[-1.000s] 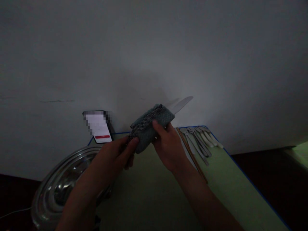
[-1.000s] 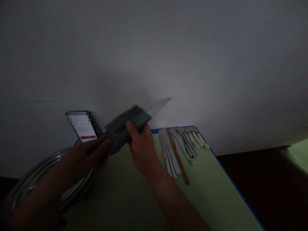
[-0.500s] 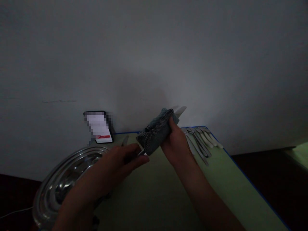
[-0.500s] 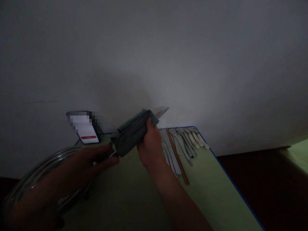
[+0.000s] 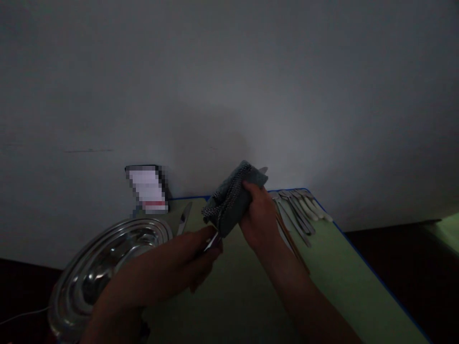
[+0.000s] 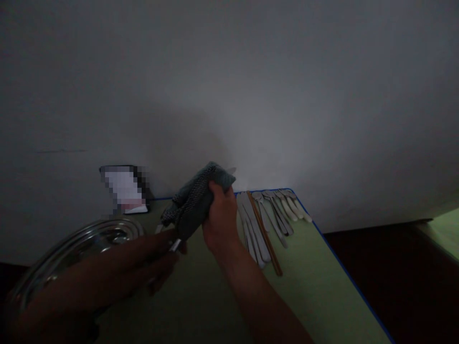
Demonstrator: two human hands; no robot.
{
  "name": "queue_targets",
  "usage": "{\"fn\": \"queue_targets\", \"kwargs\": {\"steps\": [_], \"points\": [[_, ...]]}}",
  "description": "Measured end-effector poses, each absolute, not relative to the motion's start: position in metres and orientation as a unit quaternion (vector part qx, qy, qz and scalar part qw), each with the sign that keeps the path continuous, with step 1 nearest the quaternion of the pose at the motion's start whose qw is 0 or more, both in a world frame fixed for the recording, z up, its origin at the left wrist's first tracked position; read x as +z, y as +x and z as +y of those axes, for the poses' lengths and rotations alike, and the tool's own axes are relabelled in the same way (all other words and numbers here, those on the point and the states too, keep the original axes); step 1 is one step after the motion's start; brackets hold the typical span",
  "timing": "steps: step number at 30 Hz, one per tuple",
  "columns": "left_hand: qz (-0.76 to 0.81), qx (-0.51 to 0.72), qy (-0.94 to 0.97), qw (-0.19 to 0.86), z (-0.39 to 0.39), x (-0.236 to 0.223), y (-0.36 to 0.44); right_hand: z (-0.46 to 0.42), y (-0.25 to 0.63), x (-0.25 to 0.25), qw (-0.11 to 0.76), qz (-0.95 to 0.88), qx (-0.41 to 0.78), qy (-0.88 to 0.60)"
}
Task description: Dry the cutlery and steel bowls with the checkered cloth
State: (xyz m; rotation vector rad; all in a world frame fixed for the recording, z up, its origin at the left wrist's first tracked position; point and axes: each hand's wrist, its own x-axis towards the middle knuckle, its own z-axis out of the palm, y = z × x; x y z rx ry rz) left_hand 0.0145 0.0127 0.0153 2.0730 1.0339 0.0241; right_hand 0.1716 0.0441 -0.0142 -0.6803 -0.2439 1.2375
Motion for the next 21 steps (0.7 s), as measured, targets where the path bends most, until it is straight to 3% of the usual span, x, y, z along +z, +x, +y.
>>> {"fn": "queue_targets", "kwargs": {"steps": [5, 21], "points": [[0.457, 0.066, 0.812, 0.358, 0.015, 0.013, 0.014, 0.045, 0.171, -0.013, 0.753, -0.079, 0.583, -0.295], [0.477, -0.014, 0.831, 0.284, 0.009, 0.016, 0.003, 0.047, 0.200, -0.006, 0.808, -0.104, 0.526, -0.245]]}}
